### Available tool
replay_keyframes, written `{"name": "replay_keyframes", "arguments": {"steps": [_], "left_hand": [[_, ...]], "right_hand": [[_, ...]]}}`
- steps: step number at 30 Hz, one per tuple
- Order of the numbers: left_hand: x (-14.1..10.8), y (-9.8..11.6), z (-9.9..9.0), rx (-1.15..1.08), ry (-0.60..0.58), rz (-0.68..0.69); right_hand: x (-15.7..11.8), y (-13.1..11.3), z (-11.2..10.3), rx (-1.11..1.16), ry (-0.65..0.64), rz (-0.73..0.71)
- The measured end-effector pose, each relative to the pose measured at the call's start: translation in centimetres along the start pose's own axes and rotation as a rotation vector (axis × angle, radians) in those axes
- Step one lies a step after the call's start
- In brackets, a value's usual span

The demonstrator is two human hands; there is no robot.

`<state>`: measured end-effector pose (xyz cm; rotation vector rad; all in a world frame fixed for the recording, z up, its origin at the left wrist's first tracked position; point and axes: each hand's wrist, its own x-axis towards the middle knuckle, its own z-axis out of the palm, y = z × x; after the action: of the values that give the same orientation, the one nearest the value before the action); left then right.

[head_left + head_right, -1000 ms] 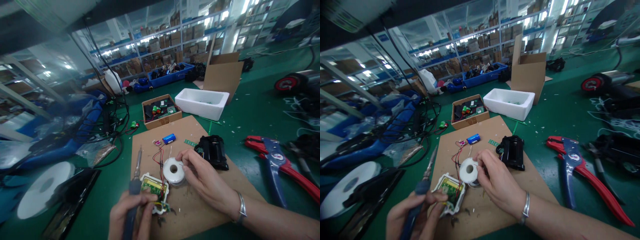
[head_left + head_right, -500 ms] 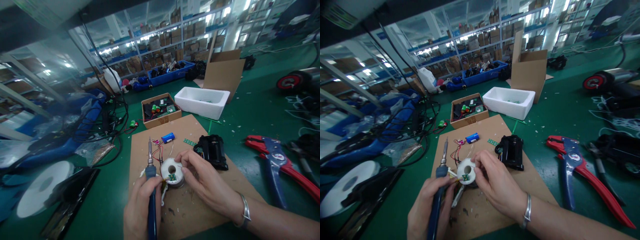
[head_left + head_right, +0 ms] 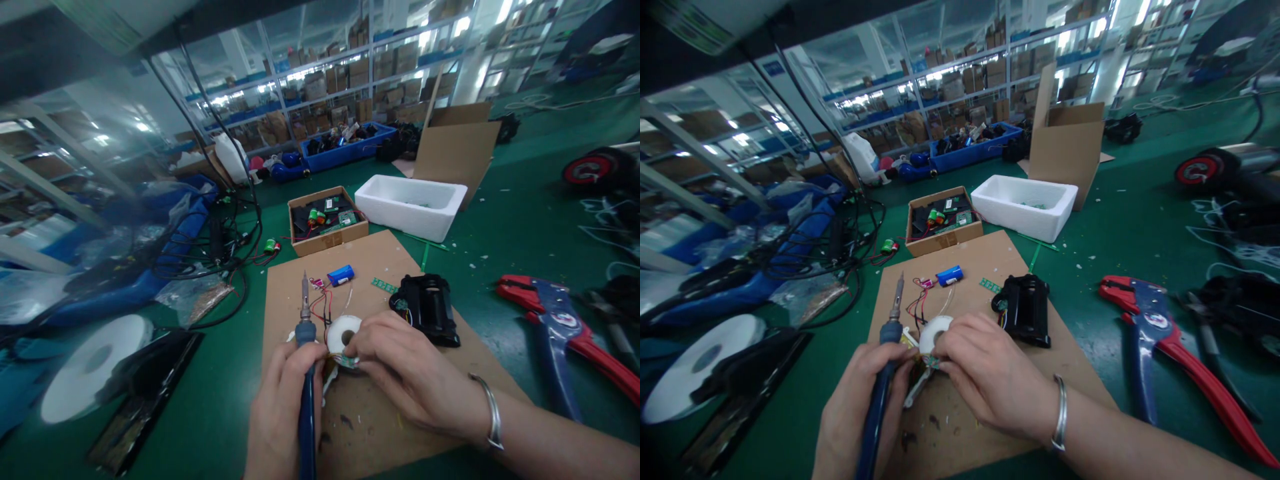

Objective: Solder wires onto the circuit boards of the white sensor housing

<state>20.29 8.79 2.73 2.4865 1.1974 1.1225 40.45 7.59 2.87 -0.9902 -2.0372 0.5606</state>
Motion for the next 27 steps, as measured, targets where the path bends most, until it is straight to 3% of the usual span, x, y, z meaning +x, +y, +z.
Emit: {"name": "replay_keyframes", "arguments": {"steps": [4, 7, 13, 17, 20, 27], "left_hand": [[-0.5, 1.5, 0.3, 0.027, 0.157, -0.065], [-0.7, 2.7, 1.1, -0.005, 0.244, -0.040], [-0.2, 2.7, 2.5, 0.041, 0.196, -0.036], [-0.2, 2.4, 2.3, 0.064, 0.197, -0.083], [-0.2, 2.2, 1.7, 0.062, 0.125, -0.069], [0.5, 2.9, 0.9, -0.172, -0.003, -0.455]], "right_hand": [[0.0, -0.2, 0.2, -0.039, -0.014, -0.012], [0.0, -0.4, 0.1, -0.033, 0.005, -0.002], [0.2, -0.5, 0.0, 0.055, 0.031, 0.052], [0.1, -0.5, 0.1, 0.066, 0.038, 0.069], [0.1, -0.6, 0.0, 0.067, 0.053, 0.076], [0.2, -0.6, 0.2, 0.102, 0.091, 0.083]]}}
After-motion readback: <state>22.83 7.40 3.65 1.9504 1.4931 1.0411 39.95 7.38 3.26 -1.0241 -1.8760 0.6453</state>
